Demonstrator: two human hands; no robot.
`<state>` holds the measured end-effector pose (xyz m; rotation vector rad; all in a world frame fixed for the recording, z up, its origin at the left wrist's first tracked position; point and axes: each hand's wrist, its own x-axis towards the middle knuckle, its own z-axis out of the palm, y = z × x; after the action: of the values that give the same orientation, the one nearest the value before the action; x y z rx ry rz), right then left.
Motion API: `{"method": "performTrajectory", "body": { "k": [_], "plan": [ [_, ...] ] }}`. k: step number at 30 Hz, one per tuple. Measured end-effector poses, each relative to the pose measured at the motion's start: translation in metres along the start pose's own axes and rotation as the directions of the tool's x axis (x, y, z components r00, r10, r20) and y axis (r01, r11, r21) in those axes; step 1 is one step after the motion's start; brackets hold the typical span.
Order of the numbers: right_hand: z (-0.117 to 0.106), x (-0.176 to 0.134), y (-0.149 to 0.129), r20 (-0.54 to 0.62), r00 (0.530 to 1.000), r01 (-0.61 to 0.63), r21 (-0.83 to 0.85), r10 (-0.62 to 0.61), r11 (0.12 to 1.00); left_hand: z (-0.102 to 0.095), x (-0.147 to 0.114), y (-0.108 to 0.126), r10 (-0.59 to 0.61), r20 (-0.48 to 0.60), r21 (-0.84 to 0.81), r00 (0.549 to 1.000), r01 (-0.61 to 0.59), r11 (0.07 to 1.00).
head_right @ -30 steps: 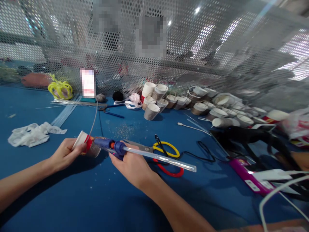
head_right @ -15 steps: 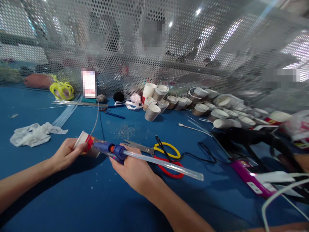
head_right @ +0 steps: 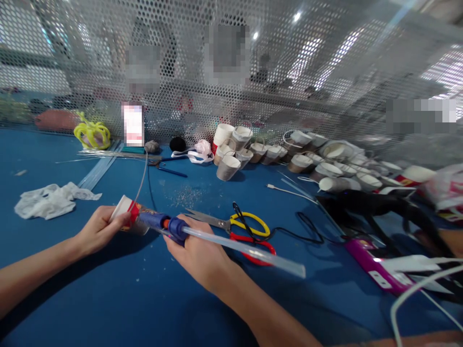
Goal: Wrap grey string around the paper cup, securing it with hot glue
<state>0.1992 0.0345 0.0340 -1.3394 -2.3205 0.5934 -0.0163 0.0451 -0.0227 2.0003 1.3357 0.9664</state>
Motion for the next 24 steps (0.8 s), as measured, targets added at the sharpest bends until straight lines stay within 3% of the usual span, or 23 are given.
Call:
{"method": "performTrajectory", "body": {
  "k": [15, 24],
  "plan": [
    [0.0019, -0.0044, -0.0038, 0.055, 0.998, 0.041, -0.021, -0.040, 0.999, 0.0005, 0.0009, 0.0008, -0.068, -0.009, -0.035, 0.998, 0.068, 0.997],
    [0.0008, -0.0034, -0.0051, 0.045, 0.999, 0.024, -0.023, -0.023, 0.999, 0.0014, -0.0003, -0.0025, -0.048, -0.015, -0.041, 0.999, 0.047, 0.998]
  ]
}}
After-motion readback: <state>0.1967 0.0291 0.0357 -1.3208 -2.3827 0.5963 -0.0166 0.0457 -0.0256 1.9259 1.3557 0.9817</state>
